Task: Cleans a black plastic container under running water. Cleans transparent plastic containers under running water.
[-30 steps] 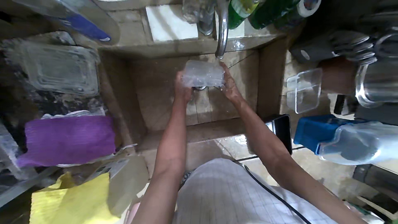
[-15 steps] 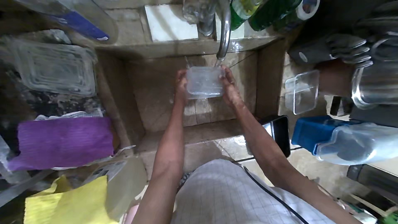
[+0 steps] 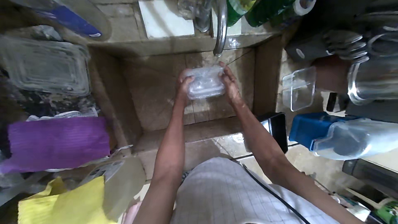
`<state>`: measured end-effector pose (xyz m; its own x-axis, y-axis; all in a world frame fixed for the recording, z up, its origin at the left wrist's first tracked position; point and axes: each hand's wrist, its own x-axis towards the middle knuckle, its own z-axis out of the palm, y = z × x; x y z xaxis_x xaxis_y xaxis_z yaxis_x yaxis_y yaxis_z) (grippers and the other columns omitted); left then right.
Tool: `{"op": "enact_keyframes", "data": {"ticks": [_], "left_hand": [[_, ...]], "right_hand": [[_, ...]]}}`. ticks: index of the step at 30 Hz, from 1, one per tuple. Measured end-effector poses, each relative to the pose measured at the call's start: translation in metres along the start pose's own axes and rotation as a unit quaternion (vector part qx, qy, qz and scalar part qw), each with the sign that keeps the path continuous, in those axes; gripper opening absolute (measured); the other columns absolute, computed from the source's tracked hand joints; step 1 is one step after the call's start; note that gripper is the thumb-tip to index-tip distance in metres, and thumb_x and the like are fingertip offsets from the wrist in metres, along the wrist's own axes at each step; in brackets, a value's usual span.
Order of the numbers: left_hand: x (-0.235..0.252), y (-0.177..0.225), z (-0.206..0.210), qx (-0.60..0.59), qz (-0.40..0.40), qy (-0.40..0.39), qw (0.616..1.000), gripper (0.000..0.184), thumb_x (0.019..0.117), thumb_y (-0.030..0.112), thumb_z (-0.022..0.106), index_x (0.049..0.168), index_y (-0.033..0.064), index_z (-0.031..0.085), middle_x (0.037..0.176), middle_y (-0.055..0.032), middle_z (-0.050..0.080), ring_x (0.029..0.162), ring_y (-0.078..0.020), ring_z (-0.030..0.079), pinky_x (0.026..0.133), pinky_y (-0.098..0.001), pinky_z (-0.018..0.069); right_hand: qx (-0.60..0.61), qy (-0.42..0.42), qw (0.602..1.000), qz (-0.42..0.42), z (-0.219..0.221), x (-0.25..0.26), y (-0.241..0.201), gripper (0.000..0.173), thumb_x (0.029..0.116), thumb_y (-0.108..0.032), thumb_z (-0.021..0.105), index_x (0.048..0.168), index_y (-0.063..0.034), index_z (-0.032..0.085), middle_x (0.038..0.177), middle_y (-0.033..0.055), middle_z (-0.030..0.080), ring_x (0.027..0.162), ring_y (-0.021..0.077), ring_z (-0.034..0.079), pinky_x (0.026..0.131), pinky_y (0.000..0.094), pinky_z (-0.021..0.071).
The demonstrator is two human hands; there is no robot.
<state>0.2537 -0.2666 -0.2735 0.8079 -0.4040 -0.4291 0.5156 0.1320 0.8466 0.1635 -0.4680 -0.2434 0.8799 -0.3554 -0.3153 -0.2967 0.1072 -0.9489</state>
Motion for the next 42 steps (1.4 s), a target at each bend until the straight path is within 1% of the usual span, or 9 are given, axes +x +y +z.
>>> {"op": "enact_keyframes", "data": {"ticks": [6,13,21,25,27,30,32,35,42], "left_hand": [[-0.002,-0.005,-0.007,0.027,0.071,-0.015,0.997,0.045,0.0891,0.013,0.062,0.132,0.0001,0.058,0.129,-0.0146,0.064,0.116,-0.0216,0.064,0.098,-0.0423,0.0560],[-0.013,-0.010,-0.005,-0.064,-0.029,-0.017,0.997,0.048,0.1070,0.019,0.031,0.152,0.0080,0.043,0.146,-0.0109,0.054,0.131,-0.0212,0.055,0.108,-0.0440,0.0496],[-0.004,0.005,-0.012,-0.129,-0.353,-0.027,0.926,0.082,0.0963,0.079,0.019,0.150,0.0219,0.044,0.140,-0.0184,0.058,0.123,-0.0411,0.060,0.091,-0.0641,0.0544],[-0.004,0.008,-0.023,-0.099,-0.271,-0.019,0.957,0.045,0.1075,0.046,0.034,0.128,0.0153,0.060,0.115,-0.0076,0.069,0.105,-0.0234,0.067,0.087,-0.0454,0.0581],[-0.007,0.007,-0.025,-0.090,-0.185,0.010,0.979,0.035,0.1064,0.022,0.035,0.130,0.0118,0.058,0.116,-0.0066,0.068,0.106,-0.0198,0.066,0.089,-0.0418,0.0571],[-0.012,0.004,-0.029,-0.029,-0.054,0.020,0.998,0.049,0.0909,0.004,0.045,0.140,0.0072,0.049,0.131,-0.0110,0.060,0.114,-0.0215,0.062,0.091,-0.0439,0.0572],[-0.016,0.002,-0.029,0.002,0.028,0.037,0.999,0.062,0.0800,0.000,0.056,0.141,0.0045,0.050,0.138,-0.0131,0.058,0.121,-0.0224,0.059,0.096,-0.0432,0.0551],[-0.033,0.003,-0.031,0.074,0.115,0.025,0.990,0.083,0.0771,0.004,0.064,0.156,0.0039,0.036,0.157,-0.0138,0.043,0.140,-0.0220,0.047,0.111,-0.0399,0.0468],[-0.076,0.023,-0.017,-0.001,0.050,0.018,0.999,0.055,0.1078,0.023,0.044,0.160,0.0093,0.034,0.157,-0.0115,0.045,0.136,-0.0213,0.053,0.110,-0.0422,0.0496]], "right_hand": [[0.085,0.044,0.984,0.151,0.004,-0.012,-0.011,0.064,0.0970,-0.030,0.070,0.150,-0.0063,0.045,0.123,0.0137,0.068,0.106,0.0233,0.070,0.091,0.0431,0.0610],[-0.034,0.017,0.999,0.033,0.024,-0.010,-0.042,0.072,0.0748,-0.013,0.088,0.136,-0.0023,0.053,0.116,0.0131,0.070,0.104,0.0205,0.070,0.089,0.0392,0.0616],[-0.367,-0.170,0.911,-0.075,0.019,-0.024,-0.060,0.064,0.0728,-0.028,0.090,0.123,-0.0018,0.062,0.109,0.0159,0.070,0.103,0.0285,0.068,0.094,0.0504,0.0552],[-0.440,-0.218,0.844,-0.215,0.007,-0.031,-0.040,0.042,0.0781,-0.022,0.086,0.116,-0.0122,0.070,0.139,0.0148,0.059,0.138,0.0378,0.047,0.118,0.0651,0.0284],[-0.416,-0.195,0.877,-0.144,0.006,-0.040,-0.039,0.054,0.0779,-0.031,0.087,0.127,-0.0231,0.068,0.166,0.0127,0.032,0.157,0.0374,0.018,0.124,0.0668,0.0161],[-0.248,-0.092,0.964,-0.010,0.014,-0.054,-0.036,0.079,0.0818,-0.047,0.082,0.150,-0.0199,0.052,0.173,0.0073,0.010,0.156,0.0246,0.025,0.119,0.0473,0.0393],[-0.132,0.009,0.989,0.069,0.025,-0.058,-0.032,0.073,0.0975,-0.043,0.067,0.159,-0.0153,0.037,0.166,0.0087,0.033,0.143,0.0199,0.047,0.111,0.0407,0.0495],[-0.141,0.106,0.979,0.107,0.035,-0.055,-0.020,0.061,0.0935,-0.019,0.074,0.147,-0.0024,0.048,0.137,0.0188,0.060,0.113,0.0235,0.067,0.093,0.0388,0.0592],[-0.267,0.158,0.948,0.067,0.037,-0.044,-0.026,0.033,0.0870,-0.009,0.074,0.118,-0.0009,0.067,0.107,0.0150,0.071,0.094,0.0242,0.070,0.086,0.0429,0.0586]]}}
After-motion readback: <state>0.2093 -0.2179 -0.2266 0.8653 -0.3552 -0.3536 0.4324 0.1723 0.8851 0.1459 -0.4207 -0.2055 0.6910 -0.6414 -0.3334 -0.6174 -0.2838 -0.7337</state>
